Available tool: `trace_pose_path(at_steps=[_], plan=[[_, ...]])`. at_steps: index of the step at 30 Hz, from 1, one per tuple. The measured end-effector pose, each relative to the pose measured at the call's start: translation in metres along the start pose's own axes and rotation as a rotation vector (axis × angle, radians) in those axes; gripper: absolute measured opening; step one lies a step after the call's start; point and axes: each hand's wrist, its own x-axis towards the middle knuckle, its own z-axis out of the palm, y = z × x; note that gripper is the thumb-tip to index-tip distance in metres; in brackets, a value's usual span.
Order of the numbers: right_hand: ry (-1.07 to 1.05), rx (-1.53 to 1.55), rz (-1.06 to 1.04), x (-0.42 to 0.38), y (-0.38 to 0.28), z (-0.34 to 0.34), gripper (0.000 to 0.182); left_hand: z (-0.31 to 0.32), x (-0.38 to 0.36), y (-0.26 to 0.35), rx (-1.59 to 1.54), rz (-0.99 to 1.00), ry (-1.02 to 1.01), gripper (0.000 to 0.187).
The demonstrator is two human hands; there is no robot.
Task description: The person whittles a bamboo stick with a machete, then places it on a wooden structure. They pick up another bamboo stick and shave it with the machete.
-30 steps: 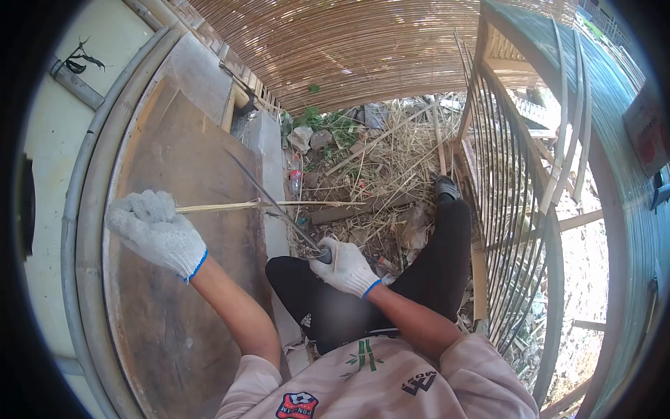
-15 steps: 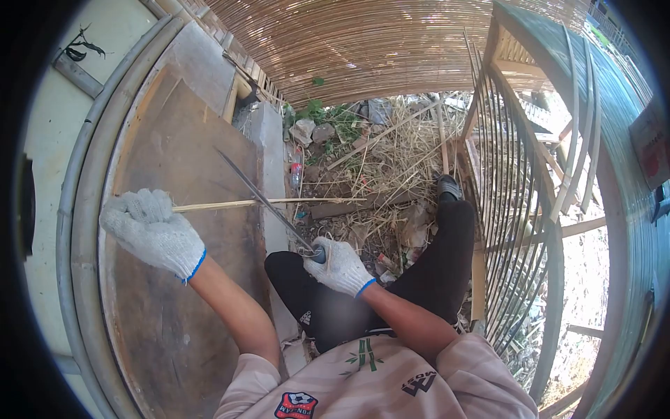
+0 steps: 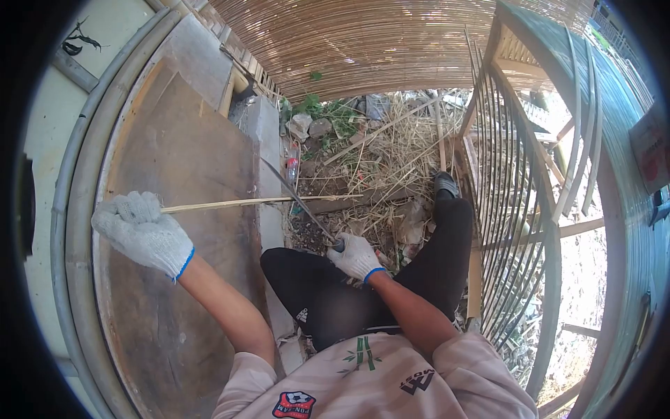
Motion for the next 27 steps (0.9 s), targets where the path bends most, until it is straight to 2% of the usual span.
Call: trace_pose_path(at_steps=[4, 7, 11, 14, 16, 18, 20, 23, 25, 27], plan=[[-0.013, -0.021, 0.108, 0.015, 0.039, 0.010, 0.033, -0.004, 0.004, -0.001, 0.032, 0.000, 0.021, 0.037], [0.005, -0.168, 0.141, 0.016, 0.060, 0.006, 0.043, -0.006, 0.004, 0.000, 0.014, -0.027, -0.004, 0.037], [0.012, -0.192, 0.192, 0.021, 0.096, 0.005, 0.043, -0.001, 0.000, 0.002, 0.052, -0.006, 0.027, 0.038], [-0.052, -0.169, 0.266, 0.023, 0.108, 0.003, 0.041, -0.002, -0.003, 0.003, -0.024, -0.038, -0.060, 0.037], [-0.123, -0.095, 0.345, 0.028, 0.099, -0.004, 0.040, 0.015, -0.012, 0.008, 0.006, -0.009, 0.069, 0.032], [-0.133, -0.051, 0.347, 0.029, 0.086, -0.010, 0.039, 0.012, -0.012, 0.007, -0.011, -0.007, 0.035, 0.032], [-0.105, -0.034, 0.305, 0.022, 0.064, -0.010, 0.049, 0.010, -0.011, 0.006, -0.022, -0.010, -0.002, 0.031], [-0.050, -0.027, 0.108, 0.003, 0.003, -0.017, 0.041, 0.015, -0.018, 0.006, -0.057, -0.023, -0.036, 0.030], [-0.053, 0.059, -0.043, -0.015, -0.051, -0.022, 0.037, 0.030, -0.022, 0.008, 0.092, 0.057, 0.069, 0.029], [-0.055, 0.196, -0.171, -0.028, -0.090, -0.027, 0.030, 0.033, -0.022, 0.008, 0.065, 0.042, 0.093, 0.029]])
